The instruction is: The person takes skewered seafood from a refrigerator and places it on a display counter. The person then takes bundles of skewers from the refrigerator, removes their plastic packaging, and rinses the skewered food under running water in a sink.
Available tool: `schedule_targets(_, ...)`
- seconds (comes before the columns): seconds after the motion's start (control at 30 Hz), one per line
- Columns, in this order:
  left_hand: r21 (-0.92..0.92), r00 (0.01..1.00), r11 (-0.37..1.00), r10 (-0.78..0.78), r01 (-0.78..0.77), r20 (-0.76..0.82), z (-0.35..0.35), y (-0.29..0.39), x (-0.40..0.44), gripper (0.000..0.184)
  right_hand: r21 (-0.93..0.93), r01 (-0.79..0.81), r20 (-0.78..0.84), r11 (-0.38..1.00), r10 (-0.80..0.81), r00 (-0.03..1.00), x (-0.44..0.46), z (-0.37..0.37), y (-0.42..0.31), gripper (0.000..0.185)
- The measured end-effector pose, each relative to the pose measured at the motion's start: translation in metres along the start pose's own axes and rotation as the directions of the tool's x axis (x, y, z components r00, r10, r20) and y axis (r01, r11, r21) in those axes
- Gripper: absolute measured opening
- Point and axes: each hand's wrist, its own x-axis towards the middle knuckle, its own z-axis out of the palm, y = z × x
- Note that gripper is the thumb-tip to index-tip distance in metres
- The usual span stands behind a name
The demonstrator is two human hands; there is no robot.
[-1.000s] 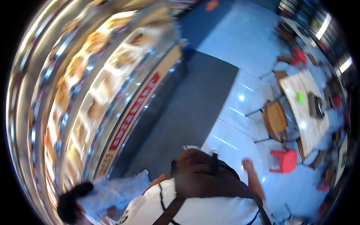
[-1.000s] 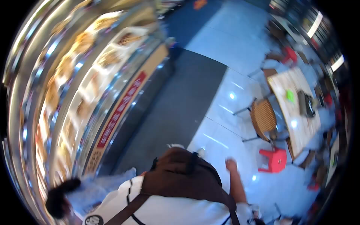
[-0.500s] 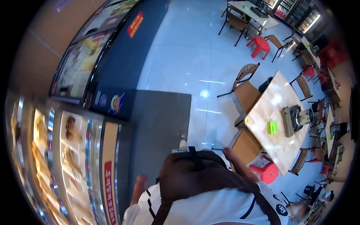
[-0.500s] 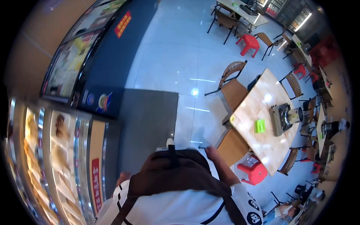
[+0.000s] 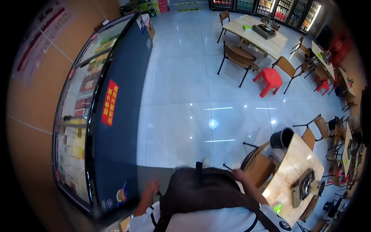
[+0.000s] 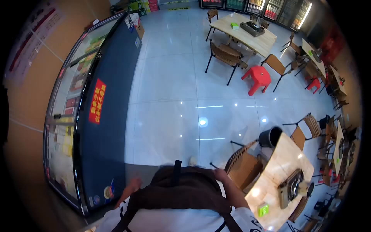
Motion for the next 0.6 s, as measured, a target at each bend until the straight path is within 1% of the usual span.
schedule_targets(0.03, -0.207, 1.0, 0.978, -0.012, 0.009, -0.013, 0.001, -0.015, 0.006, 0.031, 0.12, -0.084, 0.172, 0.989, 0.062, 0.983, 0.029, -0.079, -0.07, 0.035)
schedule_targets(0.07, -0.415, 0.999, 0.91, -0.024, 0.011, -0.026, 0.004, -0.03, 0.014, 0.03, 0.07, 0.073, 0.046, 0.995, -0.076, 0.996, 0.081, -0.111, -0.095, 0.035)
schedule_targets(0.1, -0.595, 0.999, 0.804, -0.037, 0.006, -0.04, 0.004, -0.044, 0.022, 0.03, -0.002, 0.225, -0.075, 0.974, -0.225, 0.972, 0.132, -0.144, -0.116, 0.035)
schedule_targets(0.13, -0.592, 0.995, 0.803, -0.102, 0.07, -0.021, -0.009, -0.037, 0.041, 0.03, 0.056, 0.261, -0.076, 0.964, -0.257, 0.963, 0.177, -0.179, -0.138, 0.035)
schedule_targets(0.17, -0.463, 0.982, 0.868, -0.186, 0.179, 0.03, -0.034, -0.025, 0.076, 0.029, 0.12, 0.294, -0.076, 0.948, -0.286, 0.955, 0.232, -0.216, -0.159, 0.035)
schedule_targets(0.2, -0.372, 0.972, 0.898, -0.224, 0.234, 0.072, -0.056, -0.015, 0.107, 0.029, 0.187, 0.313, -0.111, 0.931, -0.296, 0.949, 0.283, -0.244, -0.171, 0.035)
schedule_targets(0.23, -0.303, 0.969, 0.921, -0.225, 0.246, 0.104, -0.08, -0.006, 0.146, 0.029, 0.259, 0.324, -0.138, 0.91, -0.297, 0.945, 0.328, -0.269, -0.178, 0.035)
schedule_targets(0.27, -0.245, 0.968, 0.938, -0.22, 0.245, 0.124, -0.107, 0.002, 0.188, 0.029, 0.35, 0.286, -0.201, 0.892, -0.226, 0.953, 0.366, -0.29, -0.183, 0.033)
schedule_targets(0.3, -0.208, 0.969, 0.951, -0.203, 0.23, 0.144, -0.141, 0.012, 0.226, 0.029, 0.078, 0.274, -0.258, 0.959, -0.246, 0.934, 0.399, -0.32, -0.186, 0.033)
schedule_targets(0.33, -0.185, 0.971, 0.959, -0.192, 0.217, 0.144, -0.179, 0.024, 0.27, 0.029, 0.086, 0.184, -0.374, 0.979, -0.139, 0.917, 0.429, -0.323, -0.171, 0.033)
schedule_targets(0.37, -0.146, 0.973, 0.969, -0.18, 0.2, 0.142, -0.217, 0.033, 0.308, 0.029, 0.136, 0.084, -0.377, 0.987, -0.027, 0.926, 0.457, -0.329, -0.151, 0.029)
schedule_targets(0.4, -0.097, 0.977, 0.98, -0.162, 0.176, 0.137, -0.259, 0.044, 0.353, 0.03, -0.281, 0.129, -0.33, 0.951, -0.221, 0.918, 0.506, -0.314, -0.092, 0.025)
schedule_targets(0.43, 0.009, 0.985, 0.993, -0.114, 0.114, 0.128, -0.299, 0.053, 0.397, 0.03, -0.376, 0.131, -0.134, 0.917, -0.194, 0.972, 0.504, -0.33, -0.088, 0.022)
schedule_targets(0.47, 0.153, 0.996, 0.988, -0.02, 0.007, 0.081, -0.342, 0.065, 0.449, 0.03, -0.521, 0.155, 0.021, 0.839, -0.169, 0.985, 0.504, -0.342, -0.088, 0.021)
schedule_targets(0.5, 0.273, 0.998, 0.96, 0.066, -0.062, -0.005, -0.392, 0.085, 0.5, 0.03, -0.435, 0.127, 0.174, 0.891, -0.055, 0.983, 0.506, -0.355, -0.085, 0.02)
schedule_targets(0.53, 0.292, 0.98, 0.953, 0.127, -0.077, -0.156, -0.448, 0.113, 0.545, 0.031, -0.561, 0.183, 0.287, 0.807, -0.018, 0.958, 0.505, -0.373, -0.094, 0.024)
schedule_targets(0.57, -0.083, 0.944, 0.996, -0.015, -0.013, -0.33, -0.538, 0.187, 0.561, 0.026, -0.527, 0.192, 0.301, 0.828, -0.03, 0.953, 0.513, -0.37, -0.072, 0.027)
schedule_targets(0.6, -0.255, 0.865, 0.935, 0.093, -0.246, -0.493, -0.596, 0.224, 0.607, 0.021, -0.436, 0.112, 0.34, 0.893, 0.049, 0.939, 0.527, -0.383, -0.067, 0.03)
